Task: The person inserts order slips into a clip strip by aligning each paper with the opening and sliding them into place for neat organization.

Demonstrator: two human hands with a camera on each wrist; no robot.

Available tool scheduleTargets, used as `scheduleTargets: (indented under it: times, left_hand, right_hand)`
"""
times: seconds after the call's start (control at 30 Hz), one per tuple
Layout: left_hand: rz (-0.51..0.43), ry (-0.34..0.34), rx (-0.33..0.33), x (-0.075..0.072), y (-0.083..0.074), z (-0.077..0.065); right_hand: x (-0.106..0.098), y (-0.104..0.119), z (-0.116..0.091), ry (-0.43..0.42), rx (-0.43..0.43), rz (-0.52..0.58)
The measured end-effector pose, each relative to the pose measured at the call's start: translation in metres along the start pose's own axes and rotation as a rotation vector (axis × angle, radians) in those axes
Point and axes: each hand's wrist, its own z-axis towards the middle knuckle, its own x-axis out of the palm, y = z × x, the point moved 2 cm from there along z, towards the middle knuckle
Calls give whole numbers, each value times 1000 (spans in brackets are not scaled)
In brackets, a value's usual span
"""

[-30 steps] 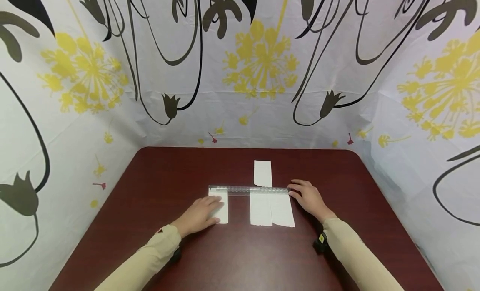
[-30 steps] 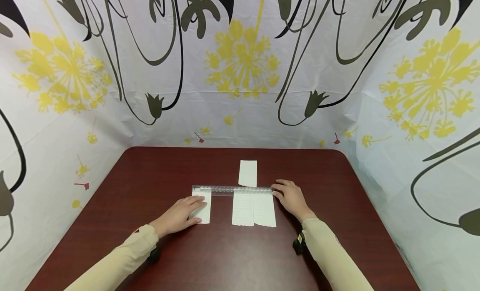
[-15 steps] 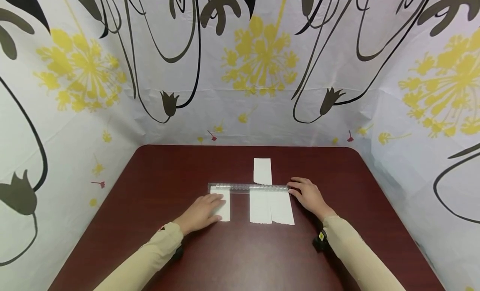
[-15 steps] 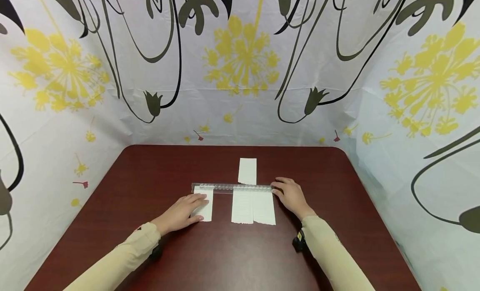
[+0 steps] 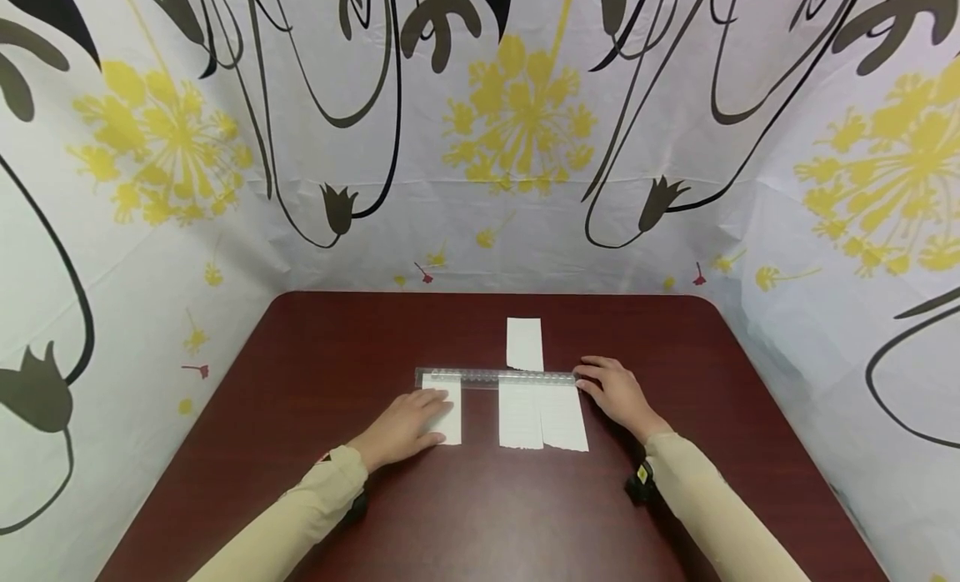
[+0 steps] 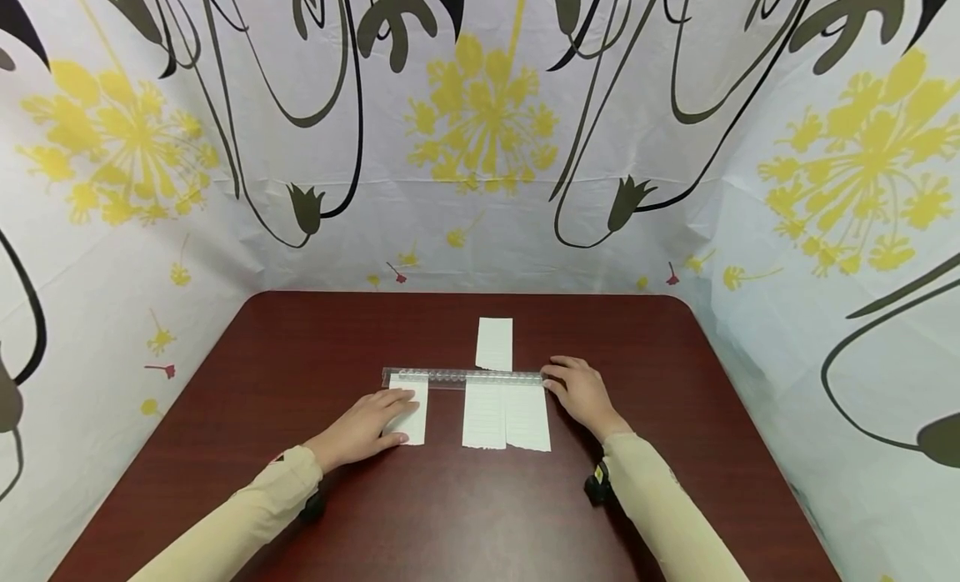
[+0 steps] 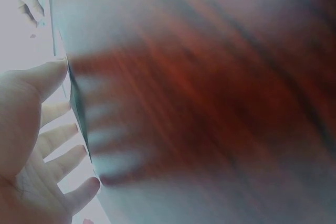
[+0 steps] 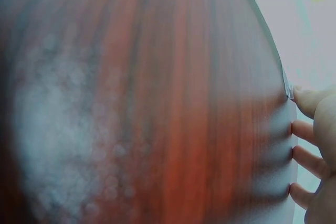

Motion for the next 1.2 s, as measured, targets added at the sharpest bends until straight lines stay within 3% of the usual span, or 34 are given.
scheduleTargets:
  times: [1.2]
  left_hand:
    - [24, 11, 10, 2, -5, 7]
  right_hand:
    - [3, -3, -1, -10, 5, 7]
